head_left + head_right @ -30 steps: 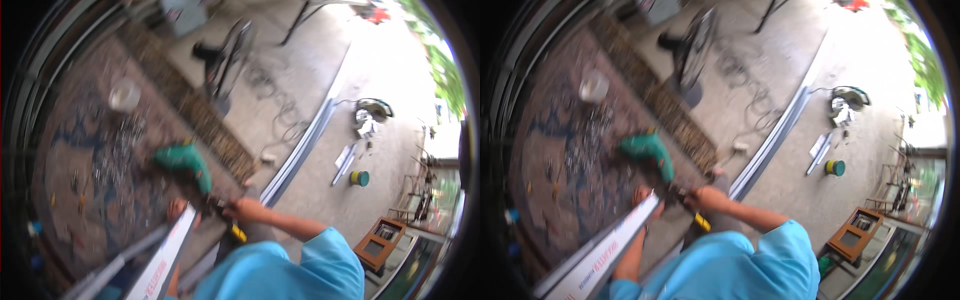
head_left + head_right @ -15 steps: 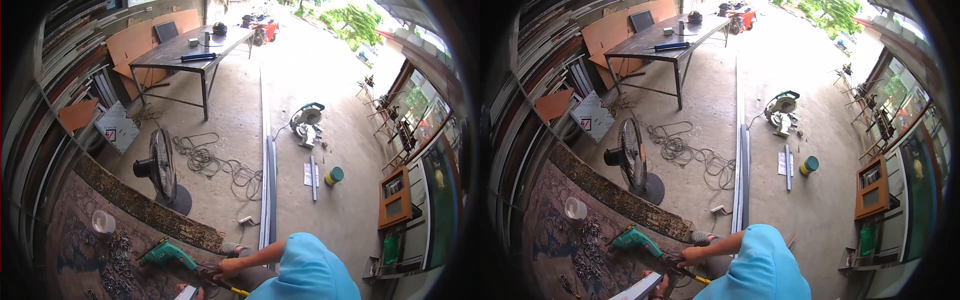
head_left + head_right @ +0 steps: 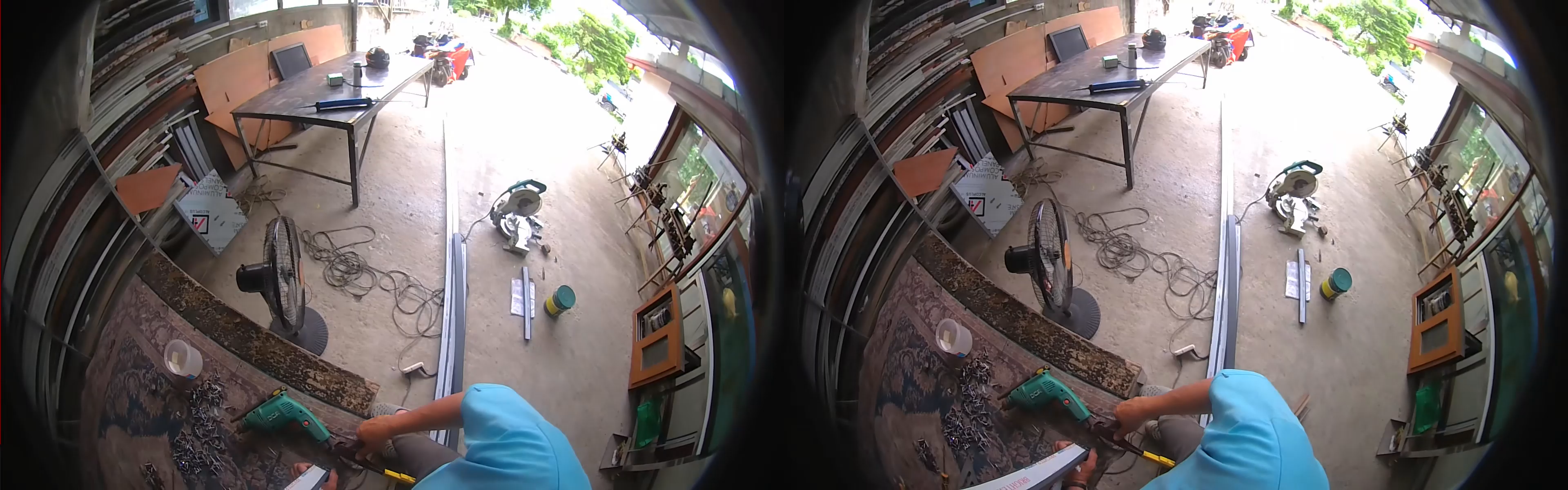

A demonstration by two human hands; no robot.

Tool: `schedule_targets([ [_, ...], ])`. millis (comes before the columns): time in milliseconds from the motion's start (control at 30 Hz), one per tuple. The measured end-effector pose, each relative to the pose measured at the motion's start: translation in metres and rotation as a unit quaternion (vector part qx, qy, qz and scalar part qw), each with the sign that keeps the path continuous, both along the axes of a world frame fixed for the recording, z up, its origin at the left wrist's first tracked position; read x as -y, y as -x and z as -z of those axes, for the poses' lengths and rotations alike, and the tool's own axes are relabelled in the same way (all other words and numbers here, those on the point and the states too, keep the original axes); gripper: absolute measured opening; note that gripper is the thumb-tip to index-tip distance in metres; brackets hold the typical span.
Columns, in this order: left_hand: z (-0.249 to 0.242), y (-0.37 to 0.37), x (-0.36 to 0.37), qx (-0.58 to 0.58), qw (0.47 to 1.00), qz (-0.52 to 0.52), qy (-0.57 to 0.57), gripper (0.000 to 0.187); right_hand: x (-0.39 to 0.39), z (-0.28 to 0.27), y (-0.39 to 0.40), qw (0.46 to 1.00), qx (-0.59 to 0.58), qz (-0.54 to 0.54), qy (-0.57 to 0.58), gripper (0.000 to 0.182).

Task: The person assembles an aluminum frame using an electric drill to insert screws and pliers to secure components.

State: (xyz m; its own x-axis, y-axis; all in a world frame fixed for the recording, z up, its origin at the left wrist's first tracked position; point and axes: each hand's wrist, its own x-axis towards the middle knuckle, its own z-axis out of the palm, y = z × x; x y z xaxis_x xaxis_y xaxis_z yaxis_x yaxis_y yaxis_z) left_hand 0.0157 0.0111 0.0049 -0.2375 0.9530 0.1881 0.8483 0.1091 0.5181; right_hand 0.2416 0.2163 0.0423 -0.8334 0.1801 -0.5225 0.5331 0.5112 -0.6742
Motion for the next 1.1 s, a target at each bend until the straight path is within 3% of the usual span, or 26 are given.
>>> schedule_targets([
  [100,0.000,0.001,0.002,-0.003,1.000,-0.004,0.006,0.058,-0.002,0.007,0.001,0.991,0.024,0.046,0.122,0.074],
  [200,-0.009,0.000,0.000,-0.004,1.000,-0.006,0.025,0.060,0.021,0.023,-0.013,0.972,-0.139,0.137,0.131,0.080],
  [333,-0.016,-0.002,-0.005,0.013,1.000,0.007,0.013,0.060,0.024,0.006,-0.012,0.994,0.056,0.080,0.058,0.086],
  [400,-0.065,-0.026,-0.017,0.005,1.000,-0.018,0.025,0.060,0.021,-0.024,-0.010,0.989,0.116,0.076,0.052,0.084],
  [467,-0.063,-0.026,-0.016,0.001,0.999,-0.025,0.030,0.060,0.027,-0.012,-0.013,0.988,0.074,0.107,0.078,0.084],
  [533,-0.006,0.000,-0.002,0.000,0.999,-0.014,0.029,0.059,0.035,0.008,-0.012,0.982,0.055,0.133,0.124,0.085],
  [600,-0.015,-0.003,-0.002,0.006,1.000,-0.012,0.026,0.058,0.042,0.017,-0.006,0.968,0.059,0.153,0.192,0.086],
  [700,-0.011,0.000,-0.003,-0.012,1.000,0.002,0.015,0.056,0.041,0.010,0.000,0.993,0.062,0.083,0.048,0.089],
  [800,-0.010,0.000,-0.003,-0.020,1.000,0.005,0.006,0.055,0.024,-0.026,0.005,0.996,0.058,0.069,-0.002,0.086],
  [900,-0.018,-0.004,-0.003,-0.007,1.000,-0.004,0.011,0.055,0.020,-0.018,0.010,0.999,0.035,0.036,-0.016,0.085],
  [1000,-0.012,-0.002,-0.005,-0.001,1.000,-0.010,0.016,0.057,0.023,0.017,0.023,0.992,-0.005,0.061,0.108,0.084],
  [1100,-0.009,0.000,-0.002,0.003,1.000,-0.005,0.019,0.058,0.021,0.020,0.028,0.979,0.097,0.060,0.171,0.081],
])
